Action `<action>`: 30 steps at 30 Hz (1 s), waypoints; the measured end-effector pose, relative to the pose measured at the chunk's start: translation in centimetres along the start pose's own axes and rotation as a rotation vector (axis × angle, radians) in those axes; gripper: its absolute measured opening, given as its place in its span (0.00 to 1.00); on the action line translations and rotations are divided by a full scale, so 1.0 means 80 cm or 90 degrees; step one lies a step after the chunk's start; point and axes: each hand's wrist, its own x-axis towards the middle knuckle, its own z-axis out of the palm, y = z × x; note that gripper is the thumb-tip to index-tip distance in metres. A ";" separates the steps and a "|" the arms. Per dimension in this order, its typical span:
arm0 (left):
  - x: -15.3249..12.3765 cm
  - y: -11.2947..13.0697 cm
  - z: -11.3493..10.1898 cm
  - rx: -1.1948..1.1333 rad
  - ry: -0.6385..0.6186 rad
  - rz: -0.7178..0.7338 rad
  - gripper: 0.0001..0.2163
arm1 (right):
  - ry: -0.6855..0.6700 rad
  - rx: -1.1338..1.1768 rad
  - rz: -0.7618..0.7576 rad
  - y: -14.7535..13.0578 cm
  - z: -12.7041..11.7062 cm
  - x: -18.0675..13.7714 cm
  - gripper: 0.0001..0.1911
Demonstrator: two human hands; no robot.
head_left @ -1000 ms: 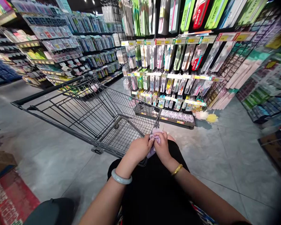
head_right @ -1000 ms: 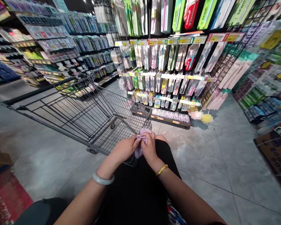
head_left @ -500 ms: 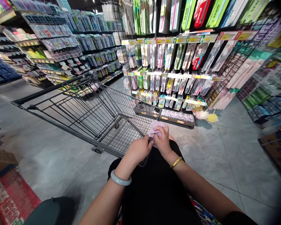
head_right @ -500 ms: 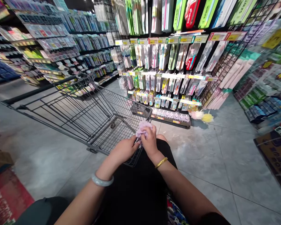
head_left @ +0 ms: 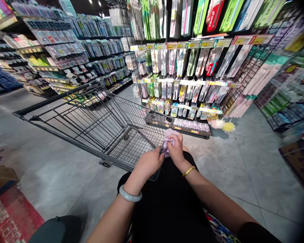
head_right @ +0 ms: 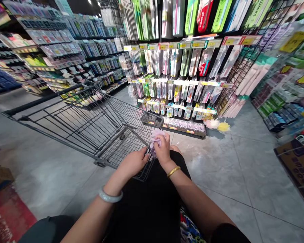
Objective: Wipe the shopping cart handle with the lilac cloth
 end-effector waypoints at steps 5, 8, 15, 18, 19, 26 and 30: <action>-0.004 -0.003 -0.002 -0.012 -0.008 -0.006 0.20 | -0.004 -0.001 0.110 0.035 0.007 -0.041 0.10; -0.005 -0.004 -0.003 -0.006 -0.007 0.003 0.20 | 0.013 0.027 0.079 0.011 0.001 -0.013 0.10; -0.003 0.000 -0.004 -0.011 -0.017 -0.008 0.20 | 0.028 -0.016 0.087 0.039 0.004 0.012 0.10; -0.003 -0.002 -0.002 -0.016 -0.012 -0.005 0.20 | 0.024 -0.014 0.128 0.048 0.007 -0.002 0.09; -0.004 -0.003 -0.002 -0.016 -0.012 -0.003 0.20 | 0.029 -0.009 0.121 0.042 0.006 0.000 0.09; -0.003 -0.005 -0.001 -0.007 -0.005 0.004 0.20 | 0.044 -0.007 0.034 0.015 0.005 0.046 0.12; -0.003 -0.004 -0.001 -0.011 -0.002 0.004 0.20 | 0.014 -0.024 0.142 0.051 0.014 0.005 0.10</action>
